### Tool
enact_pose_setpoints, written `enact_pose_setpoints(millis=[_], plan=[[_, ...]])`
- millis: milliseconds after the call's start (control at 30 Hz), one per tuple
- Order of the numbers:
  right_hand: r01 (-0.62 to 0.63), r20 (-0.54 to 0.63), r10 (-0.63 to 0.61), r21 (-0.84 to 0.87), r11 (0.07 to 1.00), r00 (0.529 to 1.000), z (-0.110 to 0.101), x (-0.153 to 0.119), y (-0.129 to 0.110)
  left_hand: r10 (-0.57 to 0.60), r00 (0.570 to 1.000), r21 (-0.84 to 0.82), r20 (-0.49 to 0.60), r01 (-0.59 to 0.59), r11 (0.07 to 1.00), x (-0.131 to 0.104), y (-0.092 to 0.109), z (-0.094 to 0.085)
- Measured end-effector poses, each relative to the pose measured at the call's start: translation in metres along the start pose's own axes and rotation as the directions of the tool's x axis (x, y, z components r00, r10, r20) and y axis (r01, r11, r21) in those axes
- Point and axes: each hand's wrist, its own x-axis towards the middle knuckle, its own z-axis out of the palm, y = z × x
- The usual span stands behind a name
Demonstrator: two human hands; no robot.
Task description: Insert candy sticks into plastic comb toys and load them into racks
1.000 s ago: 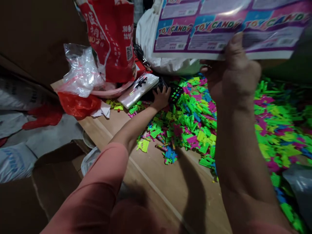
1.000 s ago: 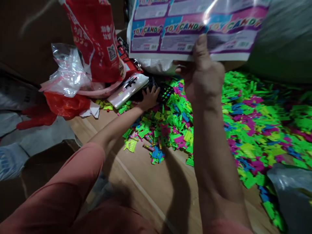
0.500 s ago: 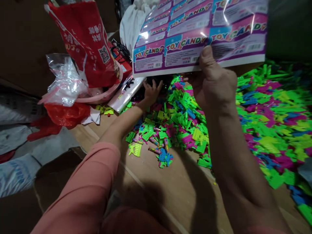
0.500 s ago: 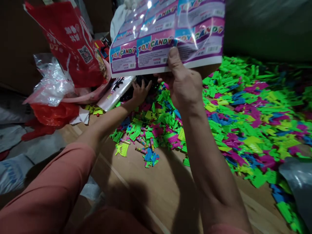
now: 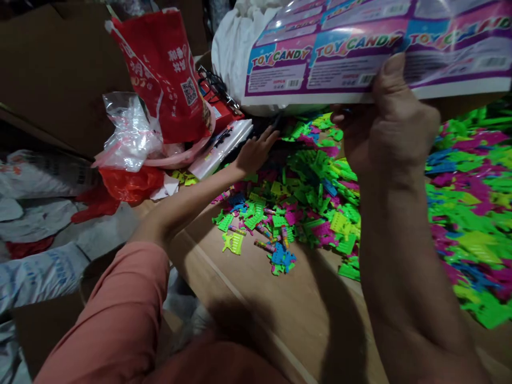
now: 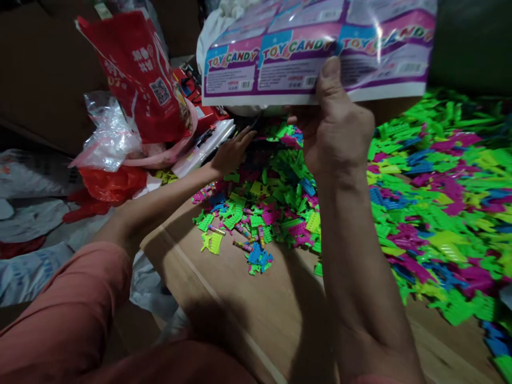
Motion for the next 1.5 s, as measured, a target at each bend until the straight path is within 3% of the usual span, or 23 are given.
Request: enact_pose_setpoints(millis=[100,200,367,467,567,667,767,833,967,1100,1267,1433,1500], plan=[[-0.008,-0.019,0.008,0.009,1.000,1.000,0.005,-0.002,0.003,0.031,0.999,0.036,0.023,-0.032,0.999,-0.036,0.011,-0.002],[-0.020,0.011,0.020,0.022,1.000,1.000,0.010,-0.003,0.008,0.151,0.988,0.091,-0.027,-0.148,0.985,-0.080,0.018,-0.002],[-0.070,0.056,0.069,0.022,0.997,0.996,0.026,-0.006,0.030,0.233,0.972,0.150,-0.044,-0.224,0.963,-0.146,0.008,-0.003],[-0.198,0.065,0.198,-0.001,0.980,0.978,0.039,-0.014,0.058,0.212,0.976,0.143,0.048,-0.216,0.966,-0.170,-0.001,-0.002],[-0.383,0.029,0.384,-0.022,0.923,0.923,0.051,-0.024,0.093,0.224,0.968,0.031,0.118,-0.229,0.973,-0.182,-0.008,0.000],[-0.532,-0.057,0.532,0.009,0.846,0.845,0.059,-0.030,0.122,0.187,0.982,-0.144,-0.003,-0.185,0.972,-0.175,-0.015,0.000],[-0.617,-0.076,0.621,0.069,0.784,0.780,0.063,-0.036,0.134,-0.055,0.991,-0.202,-0.119,0.030,0.979,-0.144,-0.028,-0.001],[-0.640,-0.021,0.643,0.074,0.765,0.766,0.062,-0.041,0.134,-0.166,0.980,-0.192,-0.112,0.142,0.971,-0.118,-0.037,-0.001],[-0.662,0.079,0.658,0.043,0.748,0.749,0.051,-0.057,0.119,-0.223,0.973,-0.196,-0.058,0.208,0.958,-0.087,-0.049,0.004],[-0.631,0.188,0.619,0.008,0.775,0.763,0.031,-0.070,0.101,-0.231,0.971,-0.263,-0.065,0.206,0.942,-0.086,-0.054,0.004],[-0.580,0.202,0.575,-0.042,0.814,0.793,0.018,-0.063,0.084,-0.265,0.950,-0.465,-0.165,0.162,0.871,-0.085,-0.066,-0.015],[-0.492,0.242,0.486,-0.041,0.870,0.840,0.020,-0.055,0.077,-0.338,0.889,-0.668,-0.310,0.050,0.743,-0.075,-0.079,-0.044],[-0.472,0.249,0.465,-0.034,0.881,0.850,0.021,-0.055,0.077,-0.393,0.847,-0.774,-0.359,-0.035,0.632,-0.074,-0.082,-0.056]])
